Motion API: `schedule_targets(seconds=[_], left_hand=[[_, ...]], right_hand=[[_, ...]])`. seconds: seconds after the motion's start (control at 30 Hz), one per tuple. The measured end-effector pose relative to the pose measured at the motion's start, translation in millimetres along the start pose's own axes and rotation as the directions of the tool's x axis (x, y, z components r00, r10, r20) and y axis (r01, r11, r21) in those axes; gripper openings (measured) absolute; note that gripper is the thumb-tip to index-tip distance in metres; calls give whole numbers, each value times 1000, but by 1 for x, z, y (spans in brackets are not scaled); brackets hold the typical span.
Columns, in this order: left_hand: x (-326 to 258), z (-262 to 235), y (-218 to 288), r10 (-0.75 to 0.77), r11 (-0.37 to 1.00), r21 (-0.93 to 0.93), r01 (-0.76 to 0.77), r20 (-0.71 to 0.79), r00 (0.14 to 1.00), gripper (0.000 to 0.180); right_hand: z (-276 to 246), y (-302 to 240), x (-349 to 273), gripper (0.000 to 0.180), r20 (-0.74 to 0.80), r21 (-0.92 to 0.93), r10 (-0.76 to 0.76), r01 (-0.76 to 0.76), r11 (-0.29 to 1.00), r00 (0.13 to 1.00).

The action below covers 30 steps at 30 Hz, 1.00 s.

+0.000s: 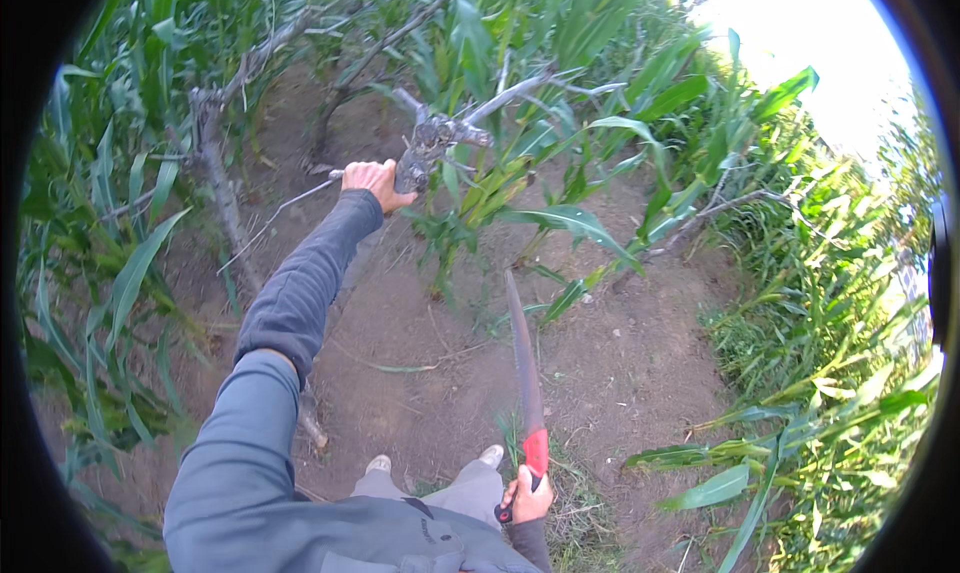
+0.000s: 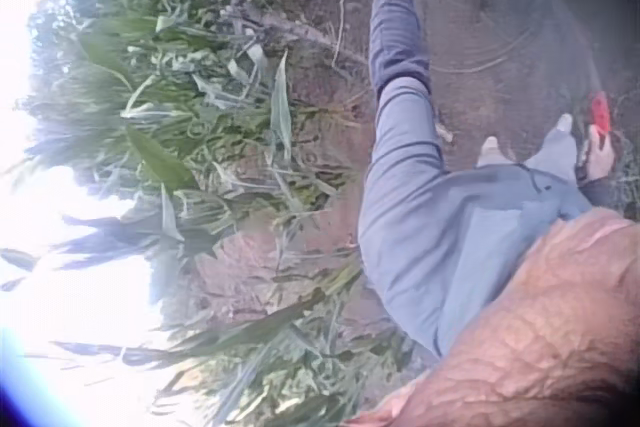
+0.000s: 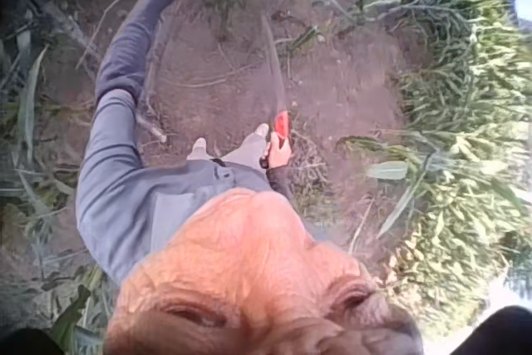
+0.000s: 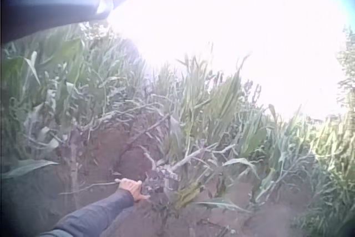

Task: The person saws off a branch from a small tree using a hand saw, then picks up the severed branch by hand and moves it.

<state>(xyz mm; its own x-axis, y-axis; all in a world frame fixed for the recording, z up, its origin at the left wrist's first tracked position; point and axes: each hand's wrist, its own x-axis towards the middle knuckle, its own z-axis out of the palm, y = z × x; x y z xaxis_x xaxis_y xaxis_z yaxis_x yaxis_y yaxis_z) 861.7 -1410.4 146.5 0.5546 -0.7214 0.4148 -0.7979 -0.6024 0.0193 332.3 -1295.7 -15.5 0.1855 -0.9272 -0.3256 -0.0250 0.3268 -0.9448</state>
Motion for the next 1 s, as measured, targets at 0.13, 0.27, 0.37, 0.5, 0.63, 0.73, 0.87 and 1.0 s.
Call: schedule_targets(seconds=[0.13,0.27,0.37,0.5,0.63,0.73,0.87,1.0], left_hand=[[-1,6,9,52,998,-35,-54,-48,998,60],[-22,-2,0,89,991,-102,-86,19,996,62],[9,2,-17,126,992,-3,-126,-39,991,63],[11,2,-8,138,990,-24,-139,-26,990,63],[-18,1,-1,109,990,-81,-117,-100,989,62],[-33,-5,-2,78,991,-104,-83,-48,996,61],[-10,-12,-5,49,995,-86,-51,-26,998,61],[-2,1,4,84,996,-28,-84,-8,996,63]], right_hand=[[17,-4,-59,15,-181,157,-72,101,982,981],[14,10,-95,17,-336,115,-115,162,980,935],[22,7,-113,17,-360,129,-108,164,978,927],[31,23,-129,22,-467,219,-73,196,956,881],[22,38,-143,21,-462,253,-34,168,953,886],[2,35,-153,19,-479,200,32,74,977,877],[-11,23,-139,19,-454,68,-99,146,987,885],[1,15,-119,20,-476,202,-32,146,968,879]])
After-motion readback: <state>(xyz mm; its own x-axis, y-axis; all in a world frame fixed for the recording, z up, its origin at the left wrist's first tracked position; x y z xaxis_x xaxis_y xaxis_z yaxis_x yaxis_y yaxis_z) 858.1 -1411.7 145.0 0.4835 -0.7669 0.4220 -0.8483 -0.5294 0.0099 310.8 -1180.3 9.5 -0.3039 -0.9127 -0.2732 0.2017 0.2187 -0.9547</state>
